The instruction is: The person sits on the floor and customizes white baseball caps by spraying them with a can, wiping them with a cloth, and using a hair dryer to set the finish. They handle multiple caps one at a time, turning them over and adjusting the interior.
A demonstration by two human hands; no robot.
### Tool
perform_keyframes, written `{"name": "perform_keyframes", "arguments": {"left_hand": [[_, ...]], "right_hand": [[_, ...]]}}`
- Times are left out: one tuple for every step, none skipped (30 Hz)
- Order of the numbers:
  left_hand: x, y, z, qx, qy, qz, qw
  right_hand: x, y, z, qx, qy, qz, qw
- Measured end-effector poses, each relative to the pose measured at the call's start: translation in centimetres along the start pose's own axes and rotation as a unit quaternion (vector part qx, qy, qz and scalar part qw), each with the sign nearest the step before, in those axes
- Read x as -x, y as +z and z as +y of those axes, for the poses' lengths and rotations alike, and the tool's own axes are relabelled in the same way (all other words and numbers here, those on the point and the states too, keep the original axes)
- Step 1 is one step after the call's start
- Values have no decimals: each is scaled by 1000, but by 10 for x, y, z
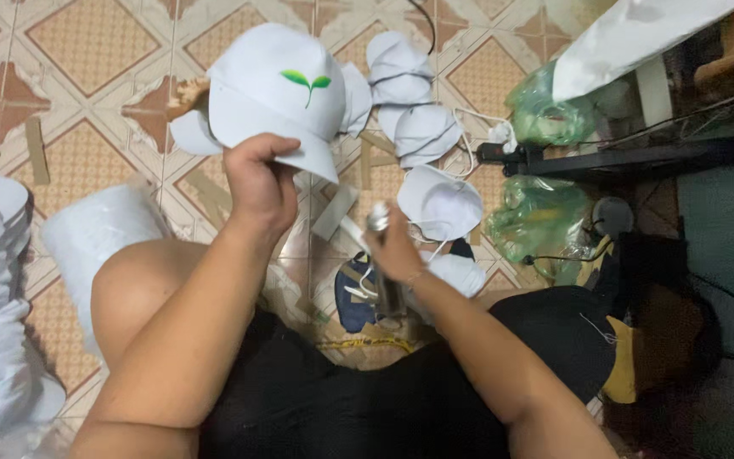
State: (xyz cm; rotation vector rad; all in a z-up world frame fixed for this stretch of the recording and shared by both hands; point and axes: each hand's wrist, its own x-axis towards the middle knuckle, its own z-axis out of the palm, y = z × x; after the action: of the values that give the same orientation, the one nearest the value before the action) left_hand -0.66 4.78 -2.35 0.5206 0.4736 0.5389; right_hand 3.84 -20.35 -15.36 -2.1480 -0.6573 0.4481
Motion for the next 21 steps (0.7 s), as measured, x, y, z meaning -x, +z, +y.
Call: {"name": "perform_keyframes", "arguments": {"left_hand": [[-4,3,2,-1,-7,-1,1000],[-4,6,4,-1,-13,-3,1000],[-5,10,6,19,-22,-1,1000],[-2,12,8,39,-31,1,999],[1,15,8,58,-41,4,997],[3,18,8,66,-42,-8,997],[5,18,8,75,-44,-22,996],[6,16,10,84,-46,-35,995],[7,16,9,91,-61,-34,993],[7,15,6,98,-76,-33,992],[5,14,4,106,-90,-33,990],[3,12,2,107,-89,-42,989],[2,9,-2,108,-88,-49,989],[0,7,-6,108,-86,-56,989],[-2,6,-10,103,-75,-69,989],[-3,6,-14,98,-65,-83,990],[-3,7,-16,91,-55,-98,990],[-1,9,-16,64,-22,-108,992],[4,12,-18,38,11,-118,992],[10,16,-17,13,44,-127,991],[19,22,-16,-4,25,-131,991]], "right_hand": [[5,22,16,27,19,-54,998],[14,46,31,54,38,-108,992],[21,67,44,72,62,-151,984],[29,87,55,92,85,-193,973],[34,106,65,99,85,-202,971],[37,121,74,106,86,-210,968],[39,134,81,100,102,-217,966],[40,147,85,94,118,-224,963],[43,154,90,88,134,-230,960],[46,158,91,76,110,-196,971],[46,160,92,66,85,-161,981],[45,160,91,55,59,-127,989],[43,157,89,59,78,-128,987],[41,151,84,64,97,-129,985],[39,142,73,67,117,-130,982],[33,128,59,49,98,-57,992],[23,111,41,29,78,18,996],[13,93,19,8,58,93,994],[5,71,-6,-19,19,148,989],[-1,49,-34,-45,-20,202,978],[-4,25,-62,-15,-138,248,959]]}}
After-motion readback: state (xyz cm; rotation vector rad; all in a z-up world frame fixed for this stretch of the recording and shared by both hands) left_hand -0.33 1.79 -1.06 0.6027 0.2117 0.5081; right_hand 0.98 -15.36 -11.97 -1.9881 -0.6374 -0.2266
